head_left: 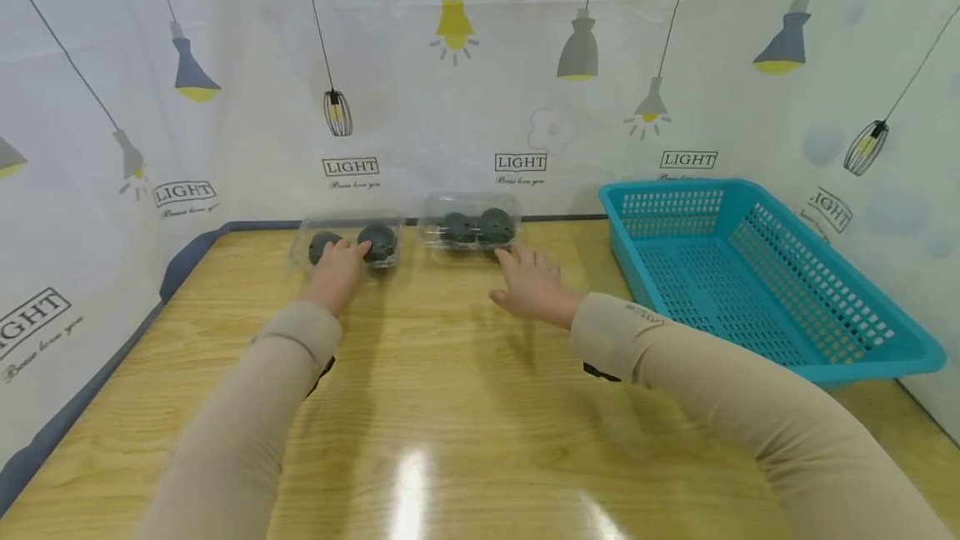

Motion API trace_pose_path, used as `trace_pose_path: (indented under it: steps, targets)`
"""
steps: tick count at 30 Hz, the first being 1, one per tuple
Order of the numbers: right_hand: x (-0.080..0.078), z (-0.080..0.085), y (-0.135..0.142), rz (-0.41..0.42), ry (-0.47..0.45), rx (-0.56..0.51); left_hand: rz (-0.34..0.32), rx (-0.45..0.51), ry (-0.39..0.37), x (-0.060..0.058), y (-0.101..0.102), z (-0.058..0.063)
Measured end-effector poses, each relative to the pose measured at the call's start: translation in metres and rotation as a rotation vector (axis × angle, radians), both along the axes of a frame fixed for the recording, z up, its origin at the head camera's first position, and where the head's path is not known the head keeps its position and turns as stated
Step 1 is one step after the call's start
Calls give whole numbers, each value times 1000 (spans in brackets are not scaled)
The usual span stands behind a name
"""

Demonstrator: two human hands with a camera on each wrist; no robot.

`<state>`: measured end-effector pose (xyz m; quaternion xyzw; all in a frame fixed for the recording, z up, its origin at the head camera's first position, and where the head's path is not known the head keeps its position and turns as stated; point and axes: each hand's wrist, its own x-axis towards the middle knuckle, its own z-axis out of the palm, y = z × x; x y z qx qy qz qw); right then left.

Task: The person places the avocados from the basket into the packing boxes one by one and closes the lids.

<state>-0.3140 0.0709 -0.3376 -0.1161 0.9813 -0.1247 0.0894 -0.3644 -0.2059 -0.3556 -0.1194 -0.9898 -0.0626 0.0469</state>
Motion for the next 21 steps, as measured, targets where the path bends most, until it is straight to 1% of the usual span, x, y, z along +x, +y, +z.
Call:
trace_pose_path:
  steps: [3,5,9,12,16,21]
  targets:
    - [-2,-1,1,-19,-10,12,-1,56,23,-7,2,-3]
    - [-3,-1,3,-28,-11,8,-9,73,36,-13,4,-4]
    - [-4,0,8,-34,-26,-22,-15,49,30,-24,7,-8]
    - [-4,0,9,-24,-29,-45,12,24,15,-30,9,-10]
    - [-6,0,9,-22,-27,-71,60,22,-6,-34,10,-11]
    - [-9,-1,9,-35,-27,-71,60,24,8,-34,9,-12]
